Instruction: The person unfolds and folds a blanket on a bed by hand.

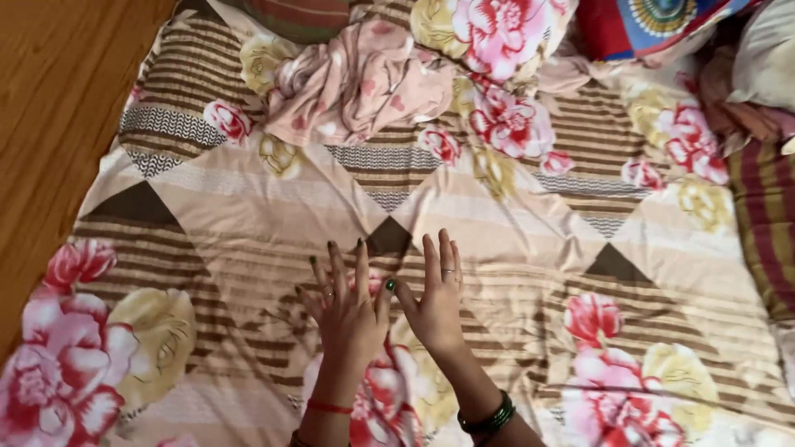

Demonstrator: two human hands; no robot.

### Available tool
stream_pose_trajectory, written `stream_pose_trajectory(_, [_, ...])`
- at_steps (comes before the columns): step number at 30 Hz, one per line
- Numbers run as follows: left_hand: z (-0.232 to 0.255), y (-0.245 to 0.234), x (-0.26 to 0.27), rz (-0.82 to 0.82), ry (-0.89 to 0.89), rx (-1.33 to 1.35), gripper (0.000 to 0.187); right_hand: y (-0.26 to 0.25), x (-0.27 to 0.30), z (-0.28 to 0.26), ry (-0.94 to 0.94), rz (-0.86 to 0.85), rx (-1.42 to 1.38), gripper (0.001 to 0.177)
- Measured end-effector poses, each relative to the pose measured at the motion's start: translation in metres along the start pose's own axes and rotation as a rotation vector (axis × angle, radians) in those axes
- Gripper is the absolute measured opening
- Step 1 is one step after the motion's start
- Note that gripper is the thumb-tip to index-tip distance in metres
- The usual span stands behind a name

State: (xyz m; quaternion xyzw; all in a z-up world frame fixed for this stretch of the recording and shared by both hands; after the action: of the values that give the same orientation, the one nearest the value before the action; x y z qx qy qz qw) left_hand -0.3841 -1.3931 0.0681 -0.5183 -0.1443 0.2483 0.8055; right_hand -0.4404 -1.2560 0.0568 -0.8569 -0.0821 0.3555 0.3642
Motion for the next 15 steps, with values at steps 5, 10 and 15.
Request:
stream_pose_trajectory(5, [-0.016, 0.015, -0.062, 0.028, 0.122, -0.026, 0.073, 0.050, -0.032, 0.031, -0.026, -0.051, 0.015, 0.085])
stream_pose_trajectory(10, [-0.021, 0.053, -0.153, -0.071, 0.128, -0.034, 0.075, 0.107, -0.094, 0.092, -0.018, -0.212, 0.044, 0.089])
stream_pose_trajectory(15, [-0.044, 0.096, -0.223, -0.371, -0.103, -0.114, 0.104, 0.173, -0.139, 0.129, 0.174, -0.696, 0.160, 0.081])
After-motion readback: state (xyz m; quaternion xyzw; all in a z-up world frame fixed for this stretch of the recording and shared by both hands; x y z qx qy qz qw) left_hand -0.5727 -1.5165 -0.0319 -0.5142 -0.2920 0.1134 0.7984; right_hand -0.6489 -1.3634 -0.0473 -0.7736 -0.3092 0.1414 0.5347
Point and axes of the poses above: each hand's wrist, its own x-axis away from the middle knuckle, its own y-axis out of the palm, z = x × y, the point moved 2 cm from there along -x, towards the middle knuckle, and after that the axes turned 13 degrees about -y, right-handed, at the moved point
